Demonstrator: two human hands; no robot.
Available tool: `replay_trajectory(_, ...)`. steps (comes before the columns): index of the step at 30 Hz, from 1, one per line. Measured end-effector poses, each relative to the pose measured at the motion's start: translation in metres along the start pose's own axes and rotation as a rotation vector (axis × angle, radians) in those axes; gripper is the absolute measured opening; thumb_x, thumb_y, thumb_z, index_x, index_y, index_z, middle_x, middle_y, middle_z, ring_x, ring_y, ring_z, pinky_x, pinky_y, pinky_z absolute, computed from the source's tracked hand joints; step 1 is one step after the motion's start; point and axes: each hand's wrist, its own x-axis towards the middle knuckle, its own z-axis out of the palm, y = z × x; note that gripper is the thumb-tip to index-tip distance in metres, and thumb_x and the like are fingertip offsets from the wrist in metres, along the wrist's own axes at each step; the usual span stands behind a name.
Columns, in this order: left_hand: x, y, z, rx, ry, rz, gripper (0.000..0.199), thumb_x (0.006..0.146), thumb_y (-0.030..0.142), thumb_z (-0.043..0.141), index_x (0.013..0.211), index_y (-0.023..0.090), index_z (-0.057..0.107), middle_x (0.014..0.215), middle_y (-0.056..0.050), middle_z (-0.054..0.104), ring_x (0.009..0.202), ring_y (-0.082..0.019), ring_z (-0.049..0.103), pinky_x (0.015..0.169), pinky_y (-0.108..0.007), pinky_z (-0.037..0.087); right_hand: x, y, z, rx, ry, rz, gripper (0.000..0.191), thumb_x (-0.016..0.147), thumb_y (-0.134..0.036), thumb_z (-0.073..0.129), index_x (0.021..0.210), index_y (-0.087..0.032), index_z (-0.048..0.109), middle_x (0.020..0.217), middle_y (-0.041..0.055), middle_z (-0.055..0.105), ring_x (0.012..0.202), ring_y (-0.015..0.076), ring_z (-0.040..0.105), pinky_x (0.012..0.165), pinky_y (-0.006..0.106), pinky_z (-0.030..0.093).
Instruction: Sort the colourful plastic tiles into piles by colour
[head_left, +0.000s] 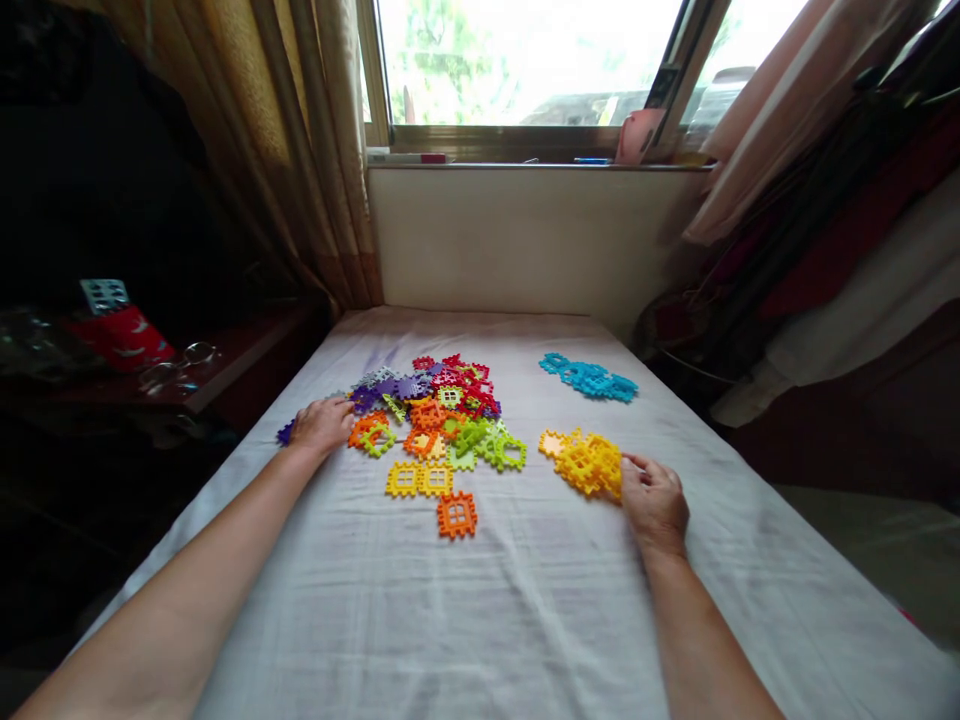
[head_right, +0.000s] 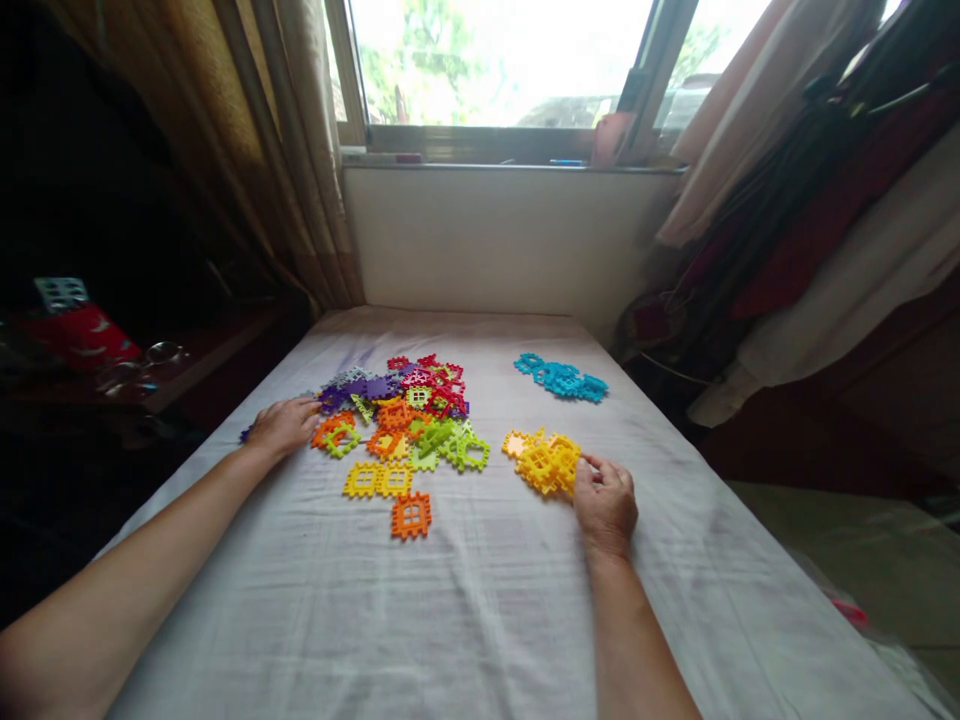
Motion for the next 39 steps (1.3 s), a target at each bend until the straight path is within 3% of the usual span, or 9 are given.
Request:
replay_trajectory(6,0.014,-0.006,-0.002,0.064,-0.046,-0.068,0.062,0.088,0.045,0.042,0.142,0.016,0.050,0.143,-0.016,0.056,0.132,-0.034,0.050,0.105,-0.047,0.040,0.000,-0.005,-0.002,0.007,-0.029,0.016,0.052,0.068,-0.053,0.044,0.087,-0.015,0.075,0.091,0.0111,0.064,0.072,0.0217,0.057,0.078,0.039,0.049)
replay_trajectory(13,0.026,-0.009,-0.004,0.081,-0.108,-0.120,0.055,0.081,0.052,0.050,0.125,0.024,0.066,0.130,-0.014,0.066,0.121,-0.037,0.058,0.097,-0.047,0.044,-0.001,-0.004,-0.001,0.004,-0.040,0.003,0.051,0.067,-0.052,0.044,0.086,-0.016,0.075,0.092,0.0117,0.066,0.068,0.0203,0.056,0.070,0.036,0.047)
replay_trajectory(17,0.031,-0.004,-0.005,0.074,-0.116,-0.123,0.051,0.077,0.047,0.055,0.124,0.031,0.068,0.135,-0.009,0.064,0.122,-0.035,0.058,0.097,-0.045,0.045,-0.001,-0.001,-0.001,0.005,-0.033,-0.014,0.048,0.069,-0.051,0.045,0.084,-0.017,0.075,0.090,0.0111,0.067,0.069,0.0205,0.056,0.069,0.035,0.046)
replay_trajectory(22,0.031,0.003,-0.006,0.052,-0.120,-0.146,0.039,0.074,0.040,0.058,0.105,0.026,0.076,0.120,-0.013,0.071,0.112,-0.035,0.063,0.093,-0.045,0.047,-0.001,0.001,0.001,0.002,-0.013,-0.029,0.045,0.071,-0.049,0.046,0.085,-0.017,0.076,0.089,0.0101,0.067,0.070,0.0208,0.057,0.068,0.034,0.046)
replay_trajectory(30,0.010,0.006,-0.023,-0.107,-0.019,-0.103,0.030,0.076,0.043,0.057,0.093,0.027,0.076,0.121,-0.006,0.071,0.113,-0.030,0.062,0.088,-0.035,0.047,0.001,0.005,0.003,0.013,-0.020,-0.031,0.041,0.074,-0.045,0.048,0.086,-0.016,0.075,0.089,0.0106,0.067,0.073,0.0218,0.058,0.070,0.035,0.046)
replay_trajectory(36,-0.019,-0.009,-0.053,-0.298,0.059,-0.190,0.029,0.075,0.046,0.058,0.084,0.023,0.073,0.092,-0.010,0.074,0.094,-0.032,0.066,0.075,-0.037,0.047,0.001,0.006,0.004,0.047,0.009,-0.037,0.040,0.073,-0.043,0.048,0.085,-0.017,0.076,0.084,0.0093,0.066,0.077,0.0232,0.058,0.073,0.036,0.047)
replay_trajectory(39,-0.043,0.003,-0.051,-0.484,0.058,-0.180,0.038,0.078,0.051,0.053,0.092,0.021,0.071,0.084,-0.008,0.071,0.086,-0.029,0.065,0.071,-0.037,0.048,0.002,0.006,0.004,0.093,0.043,0.012,0.043,0.072,-0.044,0.047,0.086,-0.015,0.076,0.084,0.0099,0.068,0.078,0.0238,0.059,0.076,0.037,0.048)
